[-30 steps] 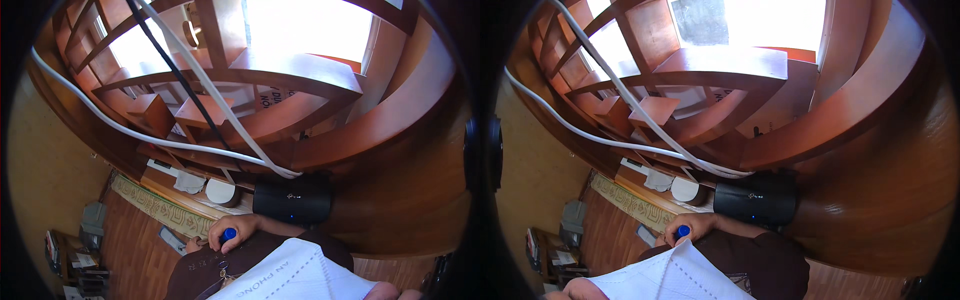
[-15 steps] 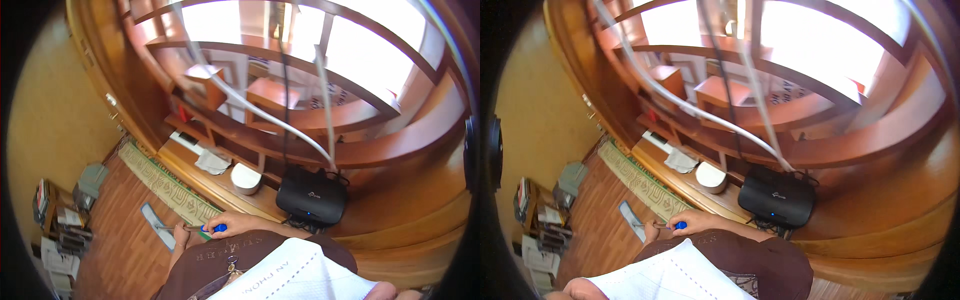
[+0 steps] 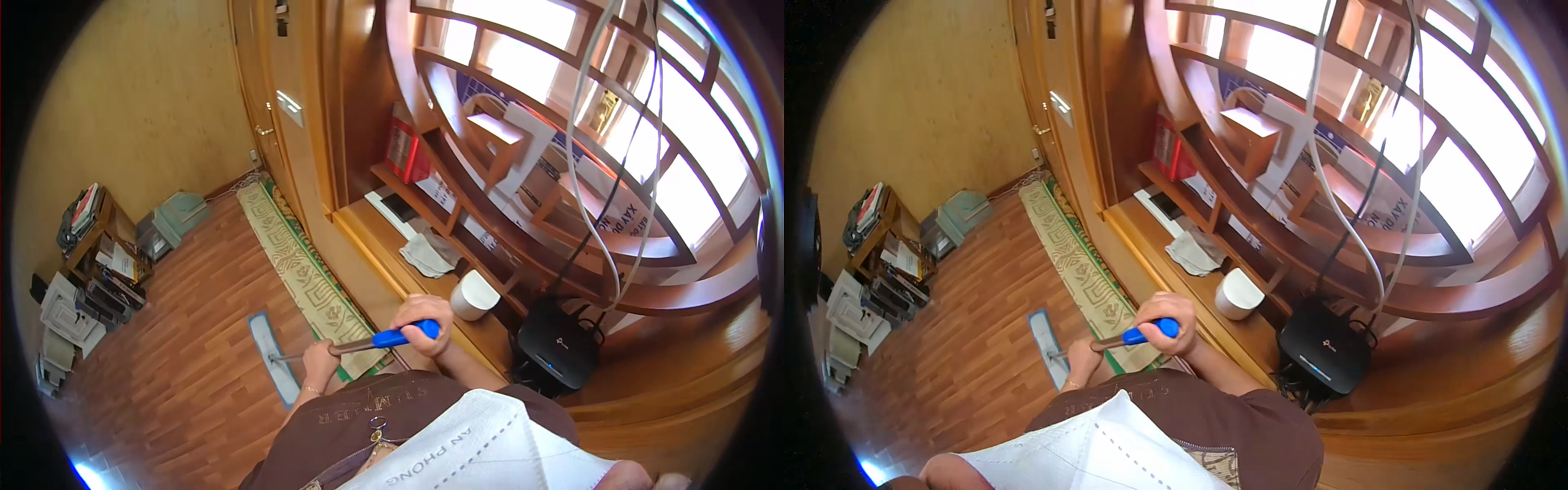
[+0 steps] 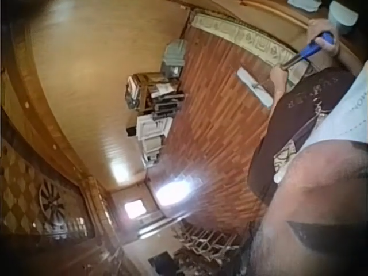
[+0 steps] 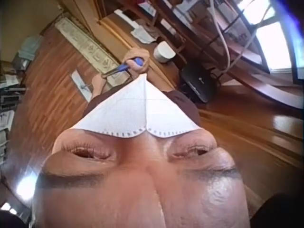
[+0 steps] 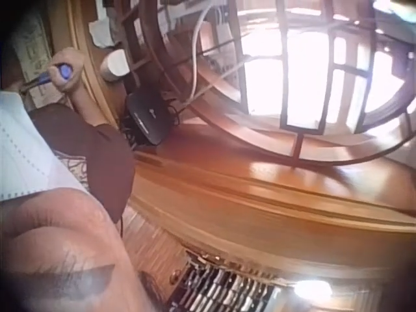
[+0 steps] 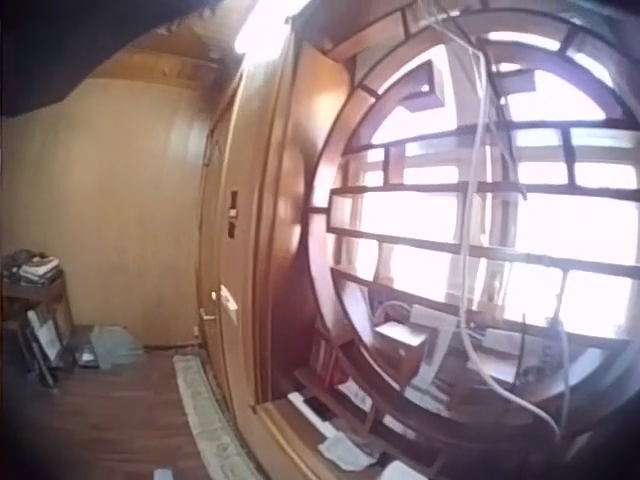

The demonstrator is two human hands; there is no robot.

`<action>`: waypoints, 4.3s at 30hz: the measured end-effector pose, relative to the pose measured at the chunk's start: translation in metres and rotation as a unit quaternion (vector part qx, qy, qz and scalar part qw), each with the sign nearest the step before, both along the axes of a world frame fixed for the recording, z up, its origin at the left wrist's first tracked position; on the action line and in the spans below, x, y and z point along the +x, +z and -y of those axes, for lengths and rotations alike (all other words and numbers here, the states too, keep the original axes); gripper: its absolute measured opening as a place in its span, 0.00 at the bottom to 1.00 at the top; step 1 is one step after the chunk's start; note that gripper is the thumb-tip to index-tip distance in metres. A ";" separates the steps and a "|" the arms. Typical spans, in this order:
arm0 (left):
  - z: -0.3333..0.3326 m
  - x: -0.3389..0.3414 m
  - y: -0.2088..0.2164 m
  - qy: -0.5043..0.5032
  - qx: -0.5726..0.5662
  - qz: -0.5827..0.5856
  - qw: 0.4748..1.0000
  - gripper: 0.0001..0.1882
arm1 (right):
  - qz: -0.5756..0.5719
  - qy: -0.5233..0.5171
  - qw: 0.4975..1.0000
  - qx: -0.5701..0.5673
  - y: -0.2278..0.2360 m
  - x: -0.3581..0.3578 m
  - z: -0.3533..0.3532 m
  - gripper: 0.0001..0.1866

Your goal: Using a flat mop to clean a wooden floor in a room.

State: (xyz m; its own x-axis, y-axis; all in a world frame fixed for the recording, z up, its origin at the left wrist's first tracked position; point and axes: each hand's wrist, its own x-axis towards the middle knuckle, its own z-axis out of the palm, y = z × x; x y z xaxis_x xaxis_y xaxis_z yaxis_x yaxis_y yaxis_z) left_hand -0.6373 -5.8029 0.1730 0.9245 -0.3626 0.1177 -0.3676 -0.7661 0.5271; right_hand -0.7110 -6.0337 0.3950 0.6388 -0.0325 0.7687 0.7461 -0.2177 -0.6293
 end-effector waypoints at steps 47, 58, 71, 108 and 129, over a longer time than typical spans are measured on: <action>0.035 -0.107 0.022 -0.050 -0.015 -0.101 0.993 0.18 | 0.114 0.179 0.977 -0.017 0.054 -0.093 0.060 0.07; 0.053 -0.112 0.031 0.023 -0.036 -0.115 0.992 0.14 | 0.119 0.334 0.933 -0.057 0.041 -0.078 0.051 0.11; -0.104 -0.158 -0.003 0.227 -0.009 -0.045 0.973 0.14 | 0.037 0.657 0.753 -0.015 0.012 0.005 -0.095 0.09; -0.279 -0.199 -0.001 0.297 -0.030 -0.102 0.949 0.07 | 0.150 0.815 0.511 -0.229 0.028 0.042 -0.334 0.17; -0.511 -0.123 -0.057 0.479 -0.013 -0.100 0.872 0.06 | -0.057 0.926 0.374 0.010 -0.043 0.130 -0.591 0.20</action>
